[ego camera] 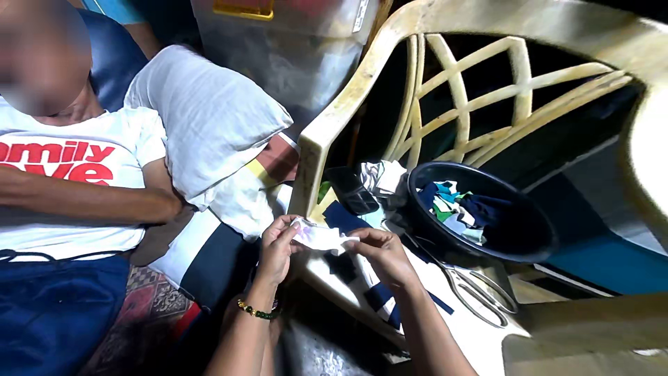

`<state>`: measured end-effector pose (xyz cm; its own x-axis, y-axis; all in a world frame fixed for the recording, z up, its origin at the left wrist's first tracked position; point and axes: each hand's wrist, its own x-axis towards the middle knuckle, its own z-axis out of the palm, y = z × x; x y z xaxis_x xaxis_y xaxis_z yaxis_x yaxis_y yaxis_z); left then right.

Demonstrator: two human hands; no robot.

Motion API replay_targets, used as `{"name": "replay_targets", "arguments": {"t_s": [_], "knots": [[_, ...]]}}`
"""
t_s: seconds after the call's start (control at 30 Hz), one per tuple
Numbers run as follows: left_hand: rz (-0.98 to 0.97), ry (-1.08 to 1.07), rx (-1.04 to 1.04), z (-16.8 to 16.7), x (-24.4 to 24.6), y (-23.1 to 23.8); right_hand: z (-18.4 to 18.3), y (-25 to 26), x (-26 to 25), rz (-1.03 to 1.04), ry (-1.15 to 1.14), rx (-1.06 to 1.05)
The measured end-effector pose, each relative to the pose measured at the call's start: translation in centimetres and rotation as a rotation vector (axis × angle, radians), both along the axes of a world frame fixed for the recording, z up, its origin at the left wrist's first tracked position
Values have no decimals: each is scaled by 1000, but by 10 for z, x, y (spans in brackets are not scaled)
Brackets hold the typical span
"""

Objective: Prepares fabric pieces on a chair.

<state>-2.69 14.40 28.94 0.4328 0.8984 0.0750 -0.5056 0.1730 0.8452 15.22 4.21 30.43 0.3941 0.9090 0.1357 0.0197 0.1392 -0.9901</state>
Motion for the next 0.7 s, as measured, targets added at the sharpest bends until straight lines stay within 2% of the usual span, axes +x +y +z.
{"name": "replay_targets", "arguments": {"t_s": [0.07,0.2,0.27,0.33,0.37,0.5,0.7], "knots": [[-22,-3,-7,0,0,0,-5,4,1,-16,-110,-31],[-105,-22,-5,0,0,-3,-7,4,0,-53,-706,-256],[-165,-14,-2,1,1,-6,-7,-1,-4,-103,-762,-226],[-239,-5,9,1,1,-10,-11,-7,-9,-189,-668,-44],[-272,-9,32,0,1,-11,-11,-11,-12,-183,-549,26],[-295,-39,152,-6,5,-19,-7,-31,-33,27,-74,114],[-167,19,179,-6,6,-25,-10,-60,-35,-271,31,133]]}}
